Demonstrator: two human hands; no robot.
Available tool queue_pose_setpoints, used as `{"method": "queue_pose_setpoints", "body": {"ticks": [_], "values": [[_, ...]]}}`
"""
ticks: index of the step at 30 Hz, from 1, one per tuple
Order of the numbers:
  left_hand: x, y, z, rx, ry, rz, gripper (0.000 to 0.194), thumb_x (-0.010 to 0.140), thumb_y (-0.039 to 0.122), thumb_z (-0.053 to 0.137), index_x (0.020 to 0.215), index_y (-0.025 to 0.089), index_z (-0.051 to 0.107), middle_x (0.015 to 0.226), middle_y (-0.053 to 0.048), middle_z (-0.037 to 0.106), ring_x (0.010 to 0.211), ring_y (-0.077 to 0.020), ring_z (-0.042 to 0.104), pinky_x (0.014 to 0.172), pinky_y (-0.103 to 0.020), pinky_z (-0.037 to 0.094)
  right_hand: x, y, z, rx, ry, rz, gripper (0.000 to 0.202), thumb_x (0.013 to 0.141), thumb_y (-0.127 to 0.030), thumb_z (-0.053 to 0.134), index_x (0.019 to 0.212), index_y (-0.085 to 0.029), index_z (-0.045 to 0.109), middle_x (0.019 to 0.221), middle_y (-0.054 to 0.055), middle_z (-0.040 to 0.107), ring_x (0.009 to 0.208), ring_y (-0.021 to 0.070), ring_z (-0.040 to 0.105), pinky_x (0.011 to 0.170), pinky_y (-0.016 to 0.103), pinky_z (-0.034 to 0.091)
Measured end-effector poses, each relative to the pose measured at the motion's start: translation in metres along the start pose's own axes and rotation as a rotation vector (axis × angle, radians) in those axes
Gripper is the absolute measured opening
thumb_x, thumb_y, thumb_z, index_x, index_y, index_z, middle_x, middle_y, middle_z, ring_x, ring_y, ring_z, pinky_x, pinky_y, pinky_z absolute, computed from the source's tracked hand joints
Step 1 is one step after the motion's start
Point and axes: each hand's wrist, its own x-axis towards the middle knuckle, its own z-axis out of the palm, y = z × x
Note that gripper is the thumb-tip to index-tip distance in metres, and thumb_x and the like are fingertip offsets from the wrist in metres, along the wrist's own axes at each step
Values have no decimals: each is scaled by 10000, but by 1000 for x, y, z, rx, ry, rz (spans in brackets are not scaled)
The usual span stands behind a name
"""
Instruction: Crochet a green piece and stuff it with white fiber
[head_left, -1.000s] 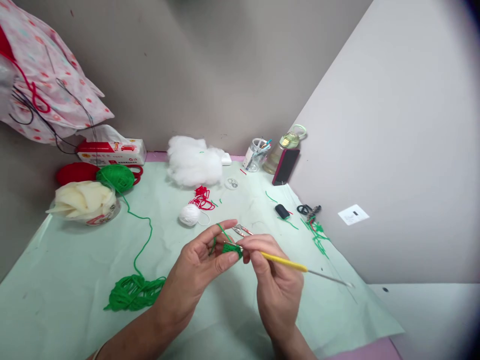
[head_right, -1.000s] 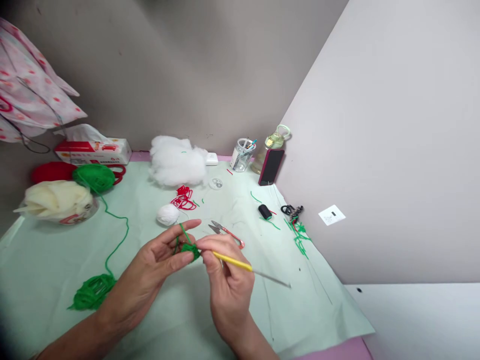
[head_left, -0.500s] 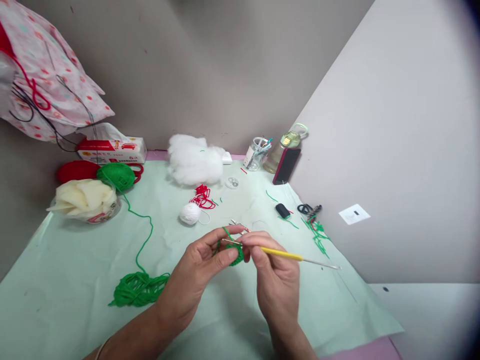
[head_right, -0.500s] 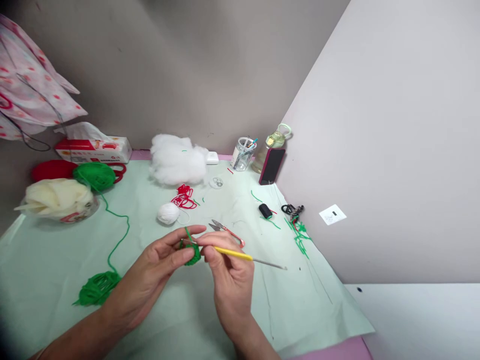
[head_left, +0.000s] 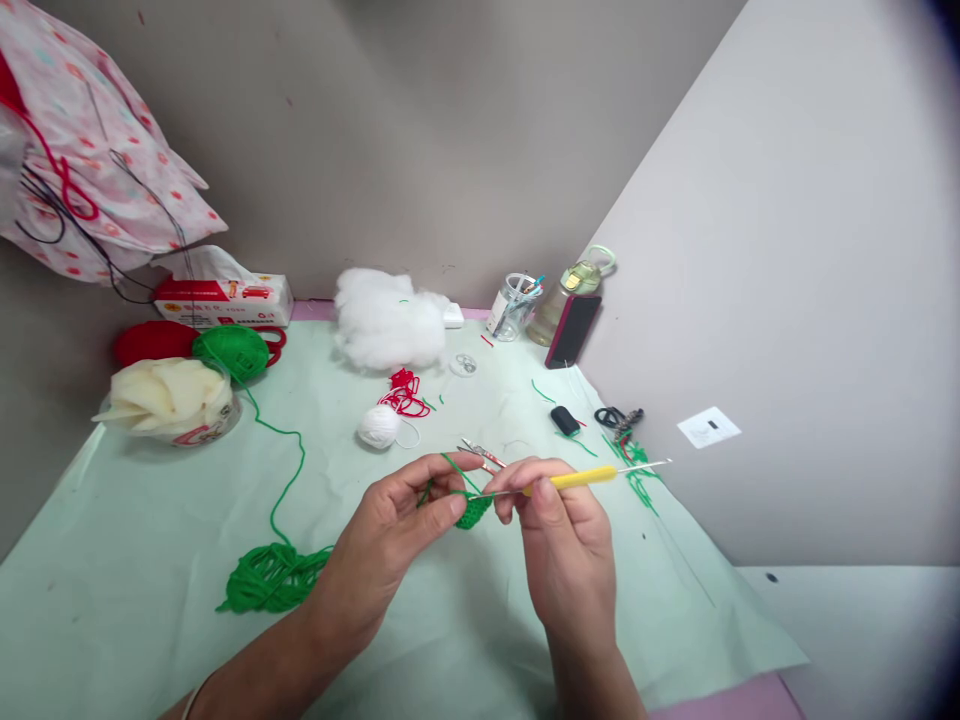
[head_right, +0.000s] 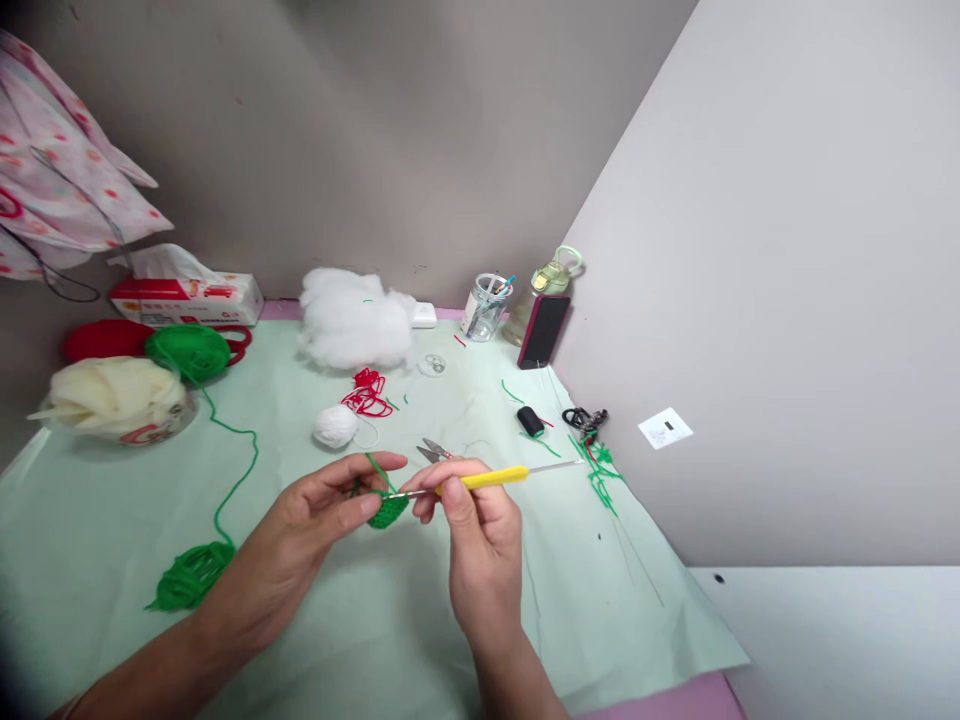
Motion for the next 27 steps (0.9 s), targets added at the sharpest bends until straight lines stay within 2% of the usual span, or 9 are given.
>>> {"method": "queue_pose_setpoints", "body": {"ticks": [5, 11, 13, 15, 16, 18, 20, 22, 27], "values": [[0, 2, -1, 101, 15, 49, 241, 892, 344, 750, 1130, 324, 785, 886, 18, 626, 868, -152, 564, 826, -274, 437, -8, -4, -4, -278, -24, -157, 230, 1057, -208, 488, 1002, -250, 708, 932, 23, 726, 783, 140, 638, 725, 297, 524], [0, -2, 5, 326, 140, 239, 251, 857, 224, 756, 1097, 286, 793, 850, 18, 633, 829, -144, 568, 834, -275, 452, -11, 0, -3, -666, -159, -541, 256, 999, -65, 491, 1122, -200, 670, 957, 68, 721, 882, 179, 676, 766, 328, 569], [-1, -4, 8, 237, 150, 182, 314, 859, 274, 782, 1172, 298, 770, 837, 29, 609, 732, -111, 514, 748, -249, 448, -13, 8, -3, -833, -146, -728, 278, 969, -45, 549, 1169, -178, 688, 1022, 101, 716, 922, 194, 679, 777, 329, 579], [-1, -4, 9, 34, 73, 23, 413, 860, 346, 798, 1265, 303, 729, 831, 37, 584, 623, -74, 424, 615, -220, 404, -15, 12, -3, -927, -107, -833, 306, 947, -41, 600, 1194, -181, 711, 1103, 122, 706, 989, 211, 681, 812, 334, 583], [0, -3, 8, -77, 16, -59, 442, 859, 365, 801, 1288, 296, 718, 816, 43, 565, 570, -53, 367, 561, -208, 368, -16, 13, -3, -903, -81, -818, 305, 951, -45, 598, 1189, -196, 717, 1108, 113, 707, 1000, 210, 683, 825, 337, 581], [1, 1, 7, -231, -62, -157, 423, 853, 351, 811, 1260, 266, 738, 802, 50, 531, 508, -16, 265, 497, -192, 298, -15, 9, -4, -719, -21, -665, 276, 986, -67, 550, 1143, -222, 717, 1008, 69, 715, 938, 190, 688, 807, 337, 574], [3, 4, 5, -268, -67, -153, 361, 845, 319, 820, 1196, 249, 772, 820, 47, 521, 493, 3, 230, 470, -184, 257, -13, 4, -3, -467, 41, -471, 252, 1016, -98, 507, 1068, -235, 713, 868, 26, 691, 825, 169, 670, 749, 331, 558], [4, 6, 3, -242, -45, -100, 339, 841, 314, 822, 1174, 263, 783, 850, 36, 521, 519, -7, 290, 463, -181, 256, -9, 0, -1, -294, 53, -342, 239, 1030, -136, 503, 1015, -246, 715, 826, 10, 679, 772, 158, 647, 703, 317, 537], [2, 0, 3, -103, -57, -16, 356, 867, 366, 798, 1218, 312, 768, 896, 11, 567, 658, -74, 424, 555, -198, 386, -6, 3, 5, -376, -53, -312, 239, 1007, -129, 558, 1068, -264, 747, 1025, 39, 757, 974, 186, 699, 850, 342, 551]]}}
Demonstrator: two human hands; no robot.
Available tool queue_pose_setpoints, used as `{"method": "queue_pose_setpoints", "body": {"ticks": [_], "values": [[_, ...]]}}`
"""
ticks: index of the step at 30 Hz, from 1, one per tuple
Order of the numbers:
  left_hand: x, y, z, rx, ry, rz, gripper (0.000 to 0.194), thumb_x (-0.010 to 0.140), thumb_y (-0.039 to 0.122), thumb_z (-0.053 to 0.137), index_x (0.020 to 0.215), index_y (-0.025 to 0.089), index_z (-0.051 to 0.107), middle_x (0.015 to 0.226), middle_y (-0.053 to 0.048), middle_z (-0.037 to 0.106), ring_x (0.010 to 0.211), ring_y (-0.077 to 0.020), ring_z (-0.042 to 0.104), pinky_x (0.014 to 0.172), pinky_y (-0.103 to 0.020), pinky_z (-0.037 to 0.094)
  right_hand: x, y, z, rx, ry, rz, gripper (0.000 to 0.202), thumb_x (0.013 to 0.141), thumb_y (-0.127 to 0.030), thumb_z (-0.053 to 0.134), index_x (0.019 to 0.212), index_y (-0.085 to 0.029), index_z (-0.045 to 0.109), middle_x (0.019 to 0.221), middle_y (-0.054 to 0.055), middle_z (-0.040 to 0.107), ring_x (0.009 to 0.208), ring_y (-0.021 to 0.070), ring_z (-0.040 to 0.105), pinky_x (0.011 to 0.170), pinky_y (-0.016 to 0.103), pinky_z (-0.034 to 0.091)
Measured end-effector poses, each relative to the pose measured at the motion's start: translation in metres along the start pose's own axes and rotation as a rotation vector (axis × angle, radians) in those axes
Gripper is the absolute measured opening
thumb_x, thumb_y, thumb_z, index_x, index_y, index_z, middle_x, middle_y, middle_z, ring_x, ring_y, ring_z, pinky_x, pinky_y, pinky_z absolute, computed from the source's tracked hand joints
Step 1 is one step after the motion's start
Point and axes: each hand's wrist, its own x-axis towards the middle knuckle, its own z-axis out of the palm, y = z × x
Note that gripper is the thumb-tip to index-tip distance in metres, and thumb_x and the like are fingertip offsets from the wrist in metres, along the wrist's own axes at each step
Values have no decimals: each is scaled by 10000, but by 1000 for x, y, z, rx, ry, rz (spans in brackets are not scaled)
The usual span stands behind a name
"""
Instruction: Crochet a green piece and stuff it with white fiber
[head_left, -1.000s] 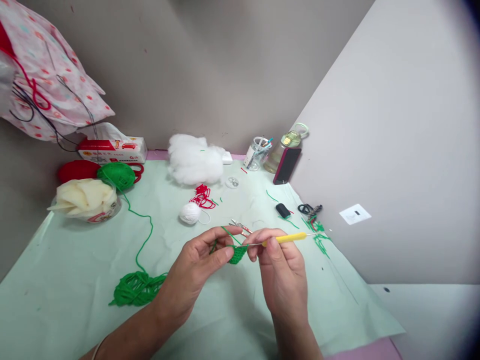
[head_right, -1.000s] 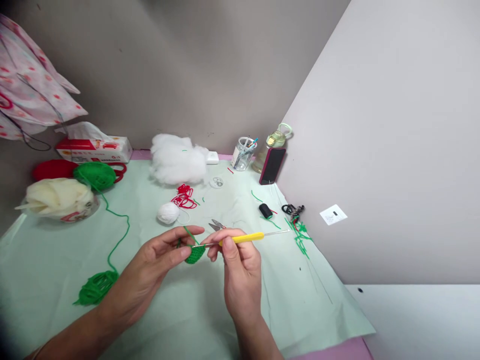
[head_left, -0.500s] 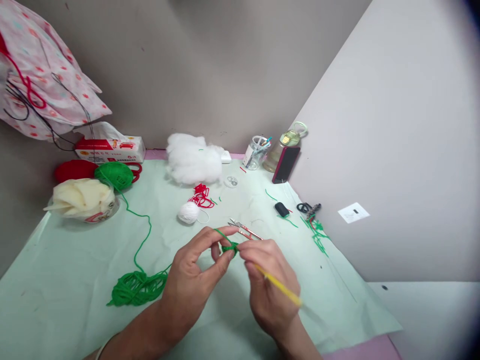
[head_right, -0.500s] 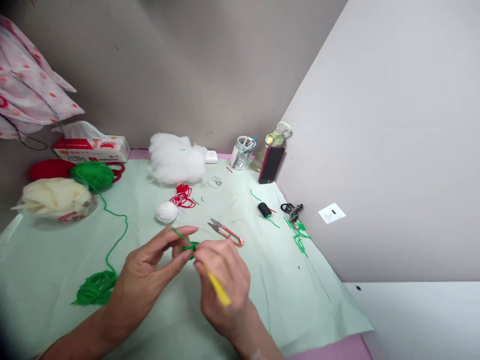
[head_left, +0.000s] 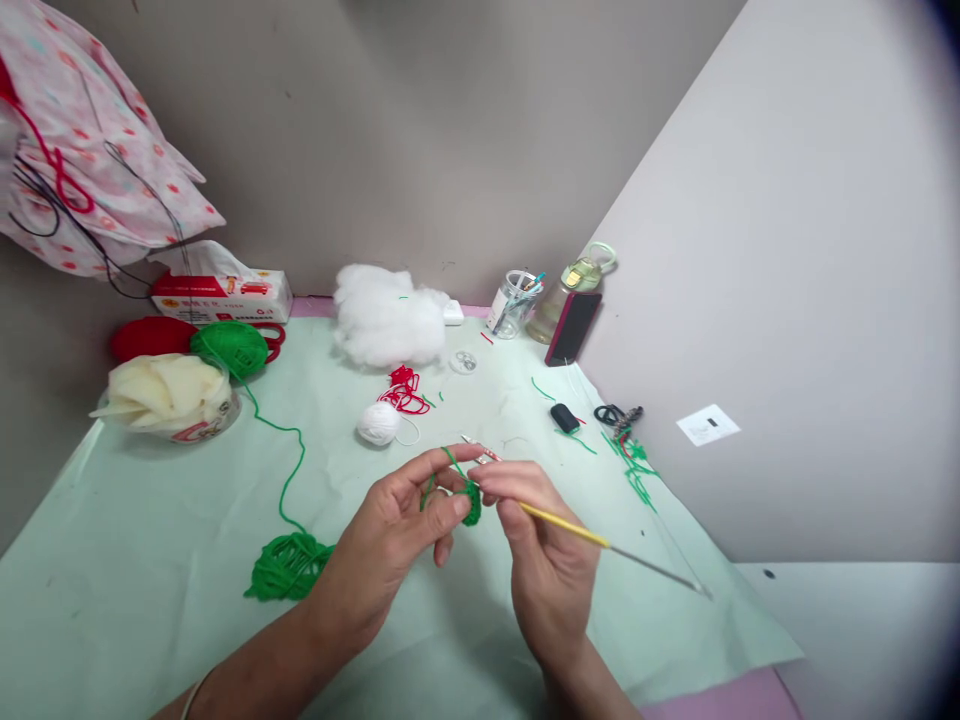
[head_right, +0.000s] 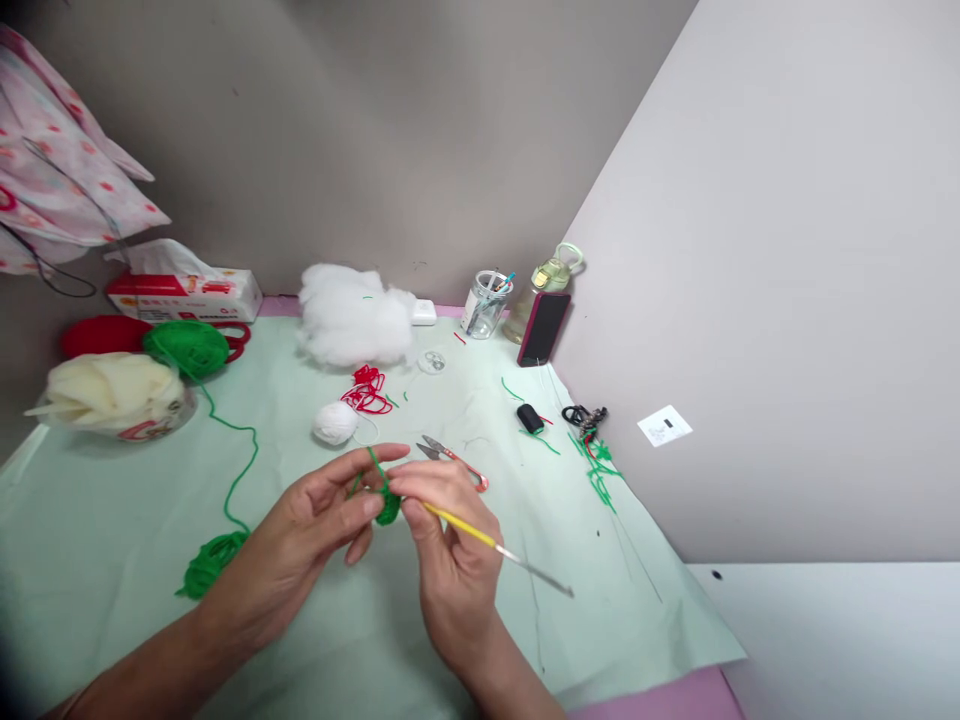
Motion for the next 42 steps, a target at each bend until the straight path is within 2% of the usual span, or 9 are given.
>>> {"method": "queue_pose_setpoints", "body": {"ticks": [6, 11, 15, 21, 25, 29, 33, 37, 42], "values": [[0, -2, 1, 51, 44, 9, 463, 833, 385, 830, 1282, 333, 732, 901, 9, 580, 733, -110, 433, 637, -226, 427, -8, -1, -1, -46, -30, -102, 322, 970, -66, 583, 1145, -277, 752, 1049, 45, 750, 982, 186, 707, 847, 323, 562], [0, 5, 0, -71, -33, -85, 524, 827, 319, 813, 1337, 276, 699, 878, -5, 589, 746, -119, 453, 598, -213, 404, -5, 3, -6, 175, -1, 99, 190, 1011, -224, 599, 1040, -284, 777, 911, 27, 745, 842, 170, 669, 776, 322, 527], [0, 6, -3, -196, -142, -161, 476, 828, 262, 763, 1302, 253, 725, 875, 16, 563, 565, -49, 273, 557, -207, 377, 0, 4, -9, 440, 40, 313, 184, 1002, -335, 632, 932, -255, 781, 800, 9, 698, 683, 123, 619, 681, 286, 490], [1, 4, -3, -219, -181, -161, 375, 802, 230, 709, 1166, 243, 793, 833, 31, 504, 536, -42, 235, 564, -222, 387, 7, 1, -7, 721, 89, 573, 208, 953, -337, 697, 799, -211, 758, 722, 5, 641, 581, 85, 521, 543, 220, 434], [-1, -2, -1, 34, -88, -46, 416, 854, 254, 750, 1266, 309, 739, 890, 10, 580, 698, -98, 475, 685, -247, 417, 1, 6, -4, 530, 39, 389, 169, 982, -343, 661, 906, -259, 785, 860, 32, 730, 754, 143, 640, 646, 263, 507], [-1, -5, -1, 154, -43, -23, 443, 870, 363, 790, 1304, 332, 710, 898, 12, 600, 741, -114, 497, 704, -255, 410, -6, 10, -5, 254, 39, 190, 158, 1001, -269, 624, 991, -264, 782, 923, 42, 762, 892, 187, 678, 764, 327, 533], [-1, -2, -3, 183, -27, -9, 402, 907, 422, 745, 1300, 343, 712, 939, 10, 604, 729, -117, 537, 699, -269, 436, -3, 9, -7, 319, 61, 253, 180, 1014, -300, 604, 964, -250, 769, 896, 26, 757, 701, 132, 626, 678, 291, 524], [-1, 0, -3, 172, -3, -6, 371, 877, 363, 787, 1245, 363, 737, 943, 24, 581, 735, -106, 525, 717, -256, 443, 4, 5, -6, 506, 91, 329, 182, 1002, -323, 623, 916, -235, 757, 834, 24, 754, 667, 123, 633, 630, 258, 532], [-2, 1, -3, 152, -1, 9, 310, 900, 392, 756, 1208, 346, 756, 946, 15, 591, 755, -120, 525, 703, -261, 450, 4, 5, -8, 481, 90, 338, 228, 1041, -309, 545, 925, -222, 721, 839, 31, 768, 654, 121, 646, 626, 258, 536]]}}
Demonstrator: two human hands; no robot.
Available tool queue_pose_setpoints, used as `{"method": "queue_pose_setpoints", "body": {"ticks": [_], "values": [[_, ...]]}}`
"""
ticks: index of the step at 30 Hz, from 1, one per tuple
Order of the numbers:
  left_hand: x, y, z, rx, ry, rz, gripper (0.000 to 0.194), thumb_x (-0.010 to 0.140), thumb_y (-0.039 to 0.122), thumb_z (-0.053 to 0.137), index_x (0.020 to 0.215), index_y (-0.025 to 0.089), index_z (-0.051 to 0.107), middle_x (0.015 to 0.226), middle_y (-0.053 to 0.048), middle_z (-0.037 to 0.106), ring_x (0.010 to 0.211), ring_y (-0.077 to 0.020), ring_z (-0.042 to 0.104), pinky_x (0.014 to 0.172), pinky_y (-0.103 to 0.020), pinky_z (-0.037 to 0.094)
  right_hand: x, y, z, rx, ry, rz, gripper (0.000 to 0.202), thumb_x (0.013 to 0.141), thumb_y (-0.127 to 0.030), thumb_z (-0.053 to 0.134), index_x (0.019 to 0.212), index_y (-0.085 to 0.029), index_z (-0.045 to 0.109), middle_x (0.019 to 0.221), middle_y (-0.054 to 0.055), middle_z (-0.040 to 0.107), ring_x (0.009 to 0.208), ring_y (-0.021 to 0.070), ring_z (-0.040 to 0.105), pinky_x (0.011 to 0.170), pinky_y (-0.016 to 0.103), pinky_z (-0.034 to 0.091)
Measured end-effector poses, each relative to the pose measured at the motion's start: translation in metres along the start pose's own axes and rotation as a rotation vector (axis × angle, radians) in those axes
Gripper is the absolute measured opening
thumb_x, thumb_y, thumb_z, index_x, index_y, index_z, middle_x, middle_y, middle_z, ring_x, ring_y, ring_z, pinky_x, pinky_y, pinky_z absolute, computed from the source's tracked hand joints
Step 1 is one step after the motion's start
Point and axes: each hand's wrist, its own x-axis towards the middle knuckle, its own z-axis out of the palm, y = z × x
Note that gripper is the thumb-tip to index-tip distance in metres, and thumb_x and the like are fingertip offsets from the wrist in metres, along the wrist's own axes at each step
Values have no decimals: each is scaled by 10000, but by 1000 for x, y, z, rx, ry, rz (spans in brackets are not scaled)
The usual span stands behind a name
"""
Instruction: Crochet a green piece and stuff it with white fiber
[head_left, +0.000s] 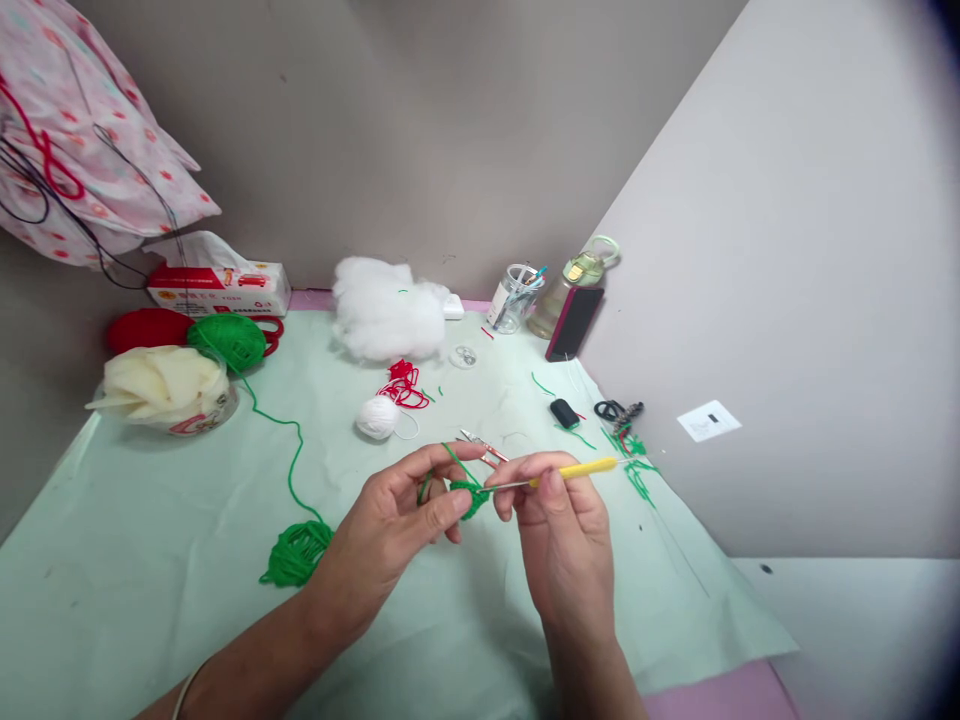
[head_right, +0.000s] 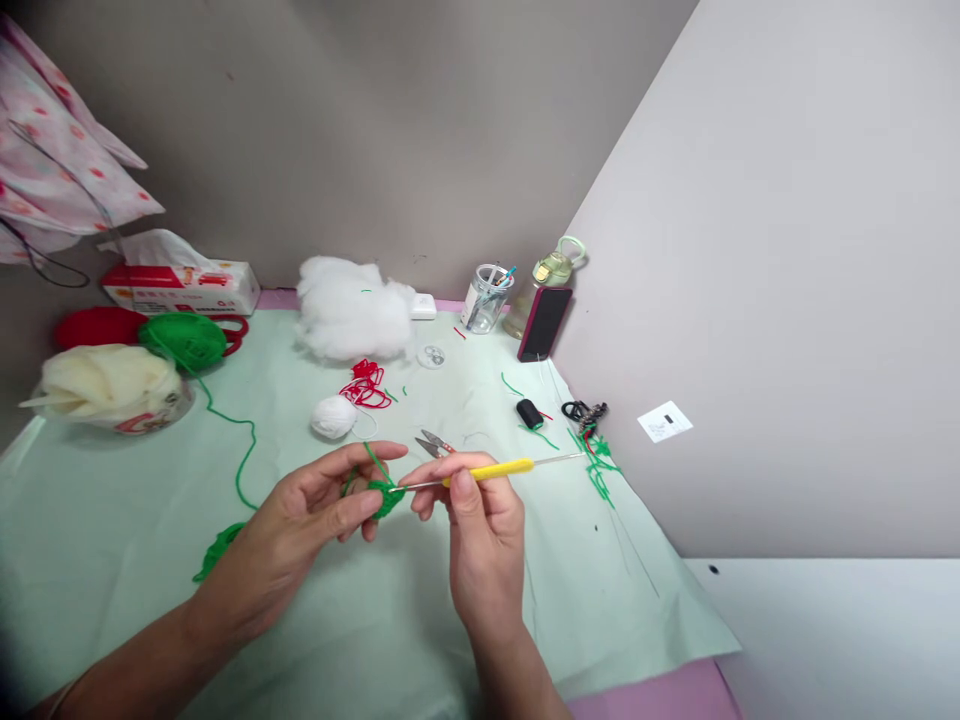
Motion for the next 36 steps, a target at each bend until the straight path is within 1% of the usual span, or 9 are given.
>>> {"method": "queue_pose_setpoints", "body": {"ticks": [8, 14, 17, 20, 22, 25, 28, 31, 36], "values": [[1, -1, -4, 32, 17, 37, 270, 902, 334, 759, 1171, 346, 775, 835, 31, 581, 718, -112, 508, 700, -255, 434, -11, -6, -2, -370, -28, -195, 239, 1061, -230, 481, 1015, -236, 715, 944, 45, 771, 746, 156, 685, 692, 320, 570], [-2, -2, 5, -32, 68, 41, 406, 845, 314, 821, 1240, 367, 746, 874, 39, 593, 713, -99, 522, 730, -251, 471, -19, 8, -7, -642, -139, -568, 272, 1009, -144, 545, 1186, -271, 707, 1065, 80, 765, 919, 209, 728, 755, 370, 610], [-1, -2, 9, -229, 15, -79, 457, 824, 318, 835, 1270, 308, 738, 819, 36, 571, 591, -62, 426, 636, -234, 459, -20, 13, -8, -885, -136, -720, 371, 940, -103, 648, 1239, -311, 718, 1142, 84, 745, 976, 226, 723, 782, 379, 614], [1, 0, 8, -382, -51, -204, 414, 841, 307, 816, 1242, 222, 761, 652, 79, 441, 490, -27, 193, 548, -207, 408, -17, 6, -5, -739, -52, -607, 299, 973, -99, 586, 1154, -284, 735, 1022, 61, 743, 902, 202, 709, 763, 363, 596], [2, 1, 7, -392, -48, -205, 375, 850, 278, 805, 1218, 211, 774, 615, 95, 369, 486, -30, 156, 529, -194, 395, -13, -1, -2, -508, 16, -443, 256, 1013, -125, 522, 1058, -265, 731, 898, 32, 723, 775, 170, 670, 694, 334, 568], [2, 2, 7, -349, -66, -167, 364, 858, 265, 793, 1221, 244, 773, 662, 75, 440, 489, -33, 198, 526, -196, 418, -9, -6, 1, -376, -11, -302, 223, 1030, -188, 531, 1000, -268, 737, 891, 23, 733, 786, 169, 667, 669, 317, 540], [2, 0, 8, -281, -60, -135, 348, 877, 282, 775, 1225, 269, 771, 820, 28, 578, 523, -37, 272, 556, -210, 457, -8, -3, 2, -445, -37, -262, 201, 1022, -215, 564, 1021, -274, 756, 953, 30, 776, 895, 193, 710, 752, 343, 548], [2, -2, 7, -202, -13, -97, 345, 888, 322, 769, 1232, 298, 765, 1000, -8, 629, 619, -64, 402, 609, -224, 482, -8, 0, 1, -485, -4, -253, 200, 1021, -236, 571, 1023, -279, 766, 953, 21, 787, 826, 180, 711, 800, 365, 551], [3, -4, 4, -166, 12, -65, 362, 863, 317, 799, 1223, 320, 764, 991, -6, 661, 735, -103, 523, 674, -239, 477, -8, 1, 0, -498, 17, -218, 188, 1015, -275, 585, 1004, -276, 773, 940, 20, 780, 784, 171, 685, 808, 357, 550]]}}
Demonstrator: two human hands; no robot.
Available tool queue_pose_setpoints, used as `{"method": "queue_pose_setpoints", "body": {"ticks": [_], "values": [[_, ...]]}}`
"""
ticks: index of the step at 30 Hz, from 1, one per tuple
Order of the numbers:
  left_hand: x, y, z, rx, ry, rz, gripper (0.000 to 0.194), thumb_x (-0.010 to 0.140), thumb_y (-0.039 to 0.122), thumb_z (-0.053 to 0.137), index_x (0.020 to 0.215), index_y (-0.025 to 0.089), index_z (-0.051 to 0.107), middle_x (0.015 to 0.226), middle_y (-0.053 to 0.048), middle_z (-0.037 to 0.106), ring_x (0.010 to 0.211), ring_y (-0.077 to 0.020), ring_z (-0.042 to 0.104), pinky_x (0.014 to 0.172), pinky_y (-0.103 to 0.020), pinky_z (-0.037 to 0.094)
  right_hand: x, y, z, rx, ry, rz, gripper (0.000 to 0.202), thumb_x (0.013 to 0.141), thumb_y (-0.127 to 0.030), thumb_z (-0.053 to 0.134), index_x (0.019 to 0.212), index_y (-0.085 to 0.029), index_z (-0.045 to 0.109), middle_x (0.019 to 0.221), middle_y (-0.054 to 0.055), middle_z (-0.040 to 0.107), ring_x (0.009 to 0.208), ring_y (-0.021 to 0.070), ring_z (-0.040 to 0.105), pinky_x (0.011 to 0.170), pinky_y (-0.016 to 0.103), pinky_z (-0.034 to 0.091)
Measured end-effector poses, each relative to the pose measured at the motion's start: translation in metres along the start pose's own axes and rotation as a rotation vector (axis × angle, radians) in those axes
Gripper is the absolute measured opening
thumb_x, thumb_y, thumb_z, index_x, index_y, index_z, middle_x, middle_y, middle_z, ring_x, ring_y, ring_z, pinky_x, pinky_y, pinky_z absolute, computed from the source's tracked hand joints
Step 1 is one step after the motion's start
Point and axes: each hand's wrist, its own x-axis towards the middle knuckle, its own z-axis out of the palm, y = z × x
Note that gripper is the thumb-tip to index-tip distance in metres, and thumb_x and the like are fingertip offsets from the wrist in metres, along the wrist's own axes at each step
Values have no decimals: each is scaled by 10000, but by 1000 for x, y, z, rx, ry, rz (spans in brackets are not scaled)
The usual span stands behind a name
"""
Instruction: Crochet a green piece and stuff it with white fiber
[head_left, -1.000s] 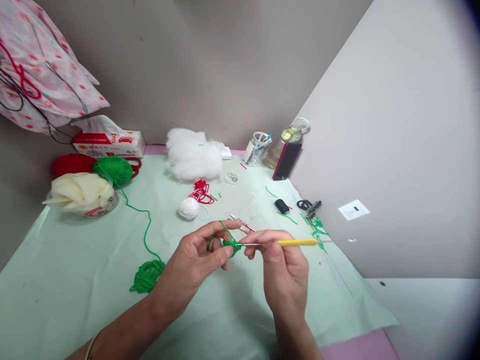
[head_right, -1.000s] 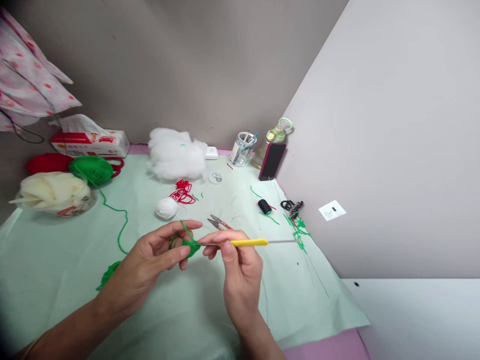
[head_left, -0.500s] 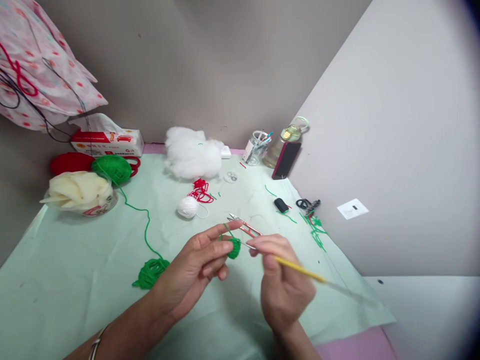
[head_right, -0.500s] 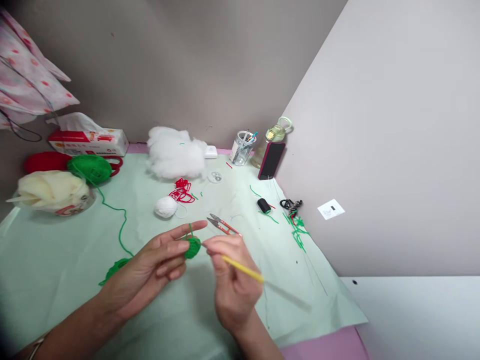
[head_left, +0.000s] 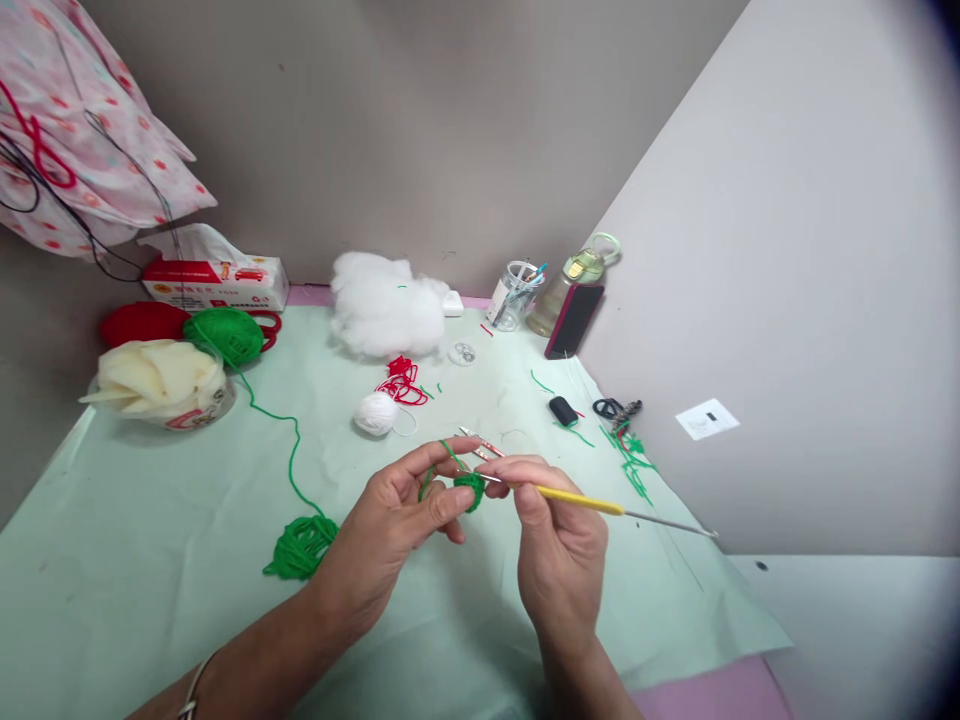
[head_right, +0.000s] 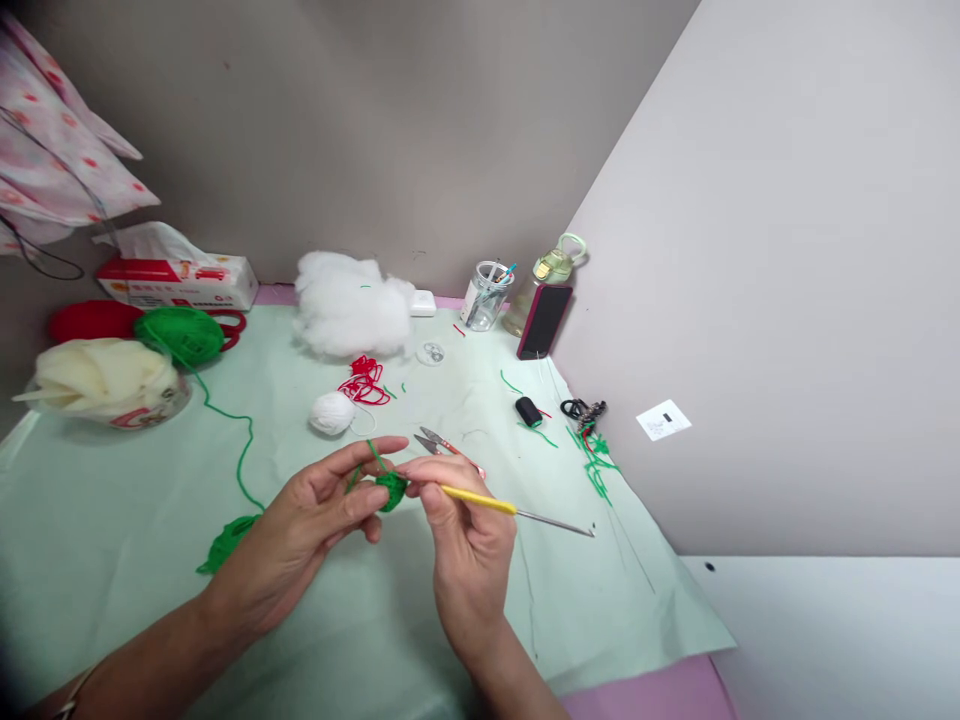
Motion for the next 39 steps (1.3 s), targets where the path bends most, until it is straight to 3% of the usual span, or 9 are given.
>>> {"method": "queue_pose_setpoints", "body": {"ticks": [10, 14, 16, 18, 21, 24, 26, 29, 39], "values": [[1, 1, 1, 27, 28, 4, 424, 826, 335, 826, 1242, 289, 758, 965, -17, 671, 770, -136, 538, 693, -277, 462, -2, 10, 0, 176, -23, 164, 191, 1027, -273, 571, 1022, -265, 762, 940, 22, 766, 801, 155, 682, 744, 308, 562], [0, -3, 5, -36, 91, 1, 439, 810, 322, 847, 1238, 276, 757, 900, 11, 660, 713, -108, 518, 715, -268, 444, -6, 10, 7, -134, -18, -145, 229, 981, -149, 612, 1068, -284, 776, 977, 40, 761, 878, 185, 705, 797, 351, 567], [0, -5, 7, -131, 82, -57, 442, 804, 319, 857, 1231, 250, 762, 755, 45, 589, 607, -71, 423, 676, -248, 426, -10, 11, 9, -284, 3, -371, 320, 928, -76, 659, 1135, -292, 774, 1074, 65, 756, 956, 202, 701, 814, 354, 565], [0, -4, 6, -224, 28, -140, 400, 820, 319, 846, 1200, 215, 780, 629, 89, 441, 519, -42, 252, 626, -227, 407, -10, 11, 8, -297, 21, -426, 354, 922, -51, 650, 1163, -284, 765, 1086, 71, 751, 966, 203, 693, 805, 349, 558], [0, 0, 3, -278, -13, -165, 303, 845, 288, 821, 1134, 198, 808, 631, 100, 368, 509, -32, 150, 605, -201, 404, -6, 7, 2, -52, 89, -183, 254, 997, -124, 561, 1064, -264, 762, 911, 39, 728, 799, 175, 656, 713, 335, 532], [1, 3, 1, -211, 4, -91, 296, 837, 275, 823, 1131, 251, 806, 759, 52, 530, 589, -43, 377, 663, -204, 441, -1, 4, 1, 199, 83, 28, 219, 1029, -233, 549, 983, -269, 760, 850, 18, 713, 691, 149, 602, 640, 310, 484], [0, 1, 1, -114, 1, -36, 316, 842, 282, 822, 1156, 289, 794, 881, 20, 630, 804, -96, 552, 793, -224, 471, -1, 5, 3, 207, 14, 75, 193, 1017, -268, 587, 971, -277, 774, 886, 22, 735, 779, 165, 640, 700, 323, 489], [0, -5, -1, 14, -29, 20, 352, 883, 309, 790, 1233, 327, 756, 997, 4, 693, 1024, -148, 589, 976, -270, 442, -3, 10, 3, 131, 5, 109, 150, 989, -282, 642, 988, -287, 792, 935, 20, 752, 865, 173, 646, 777, 331, 488], [2, -6, -4, 100, -18, 48, 349, 851, 320, 815, 1196, 337, 762, 950, 15, 577, 933, -139, 547, 867, -256, 459, 8, 7, -1, 459, 19, 266, 192, 986, -353, 646, 885, -238, 762, 822, 10, 725, 704, 120, 593, 672, 260, 501]]}}
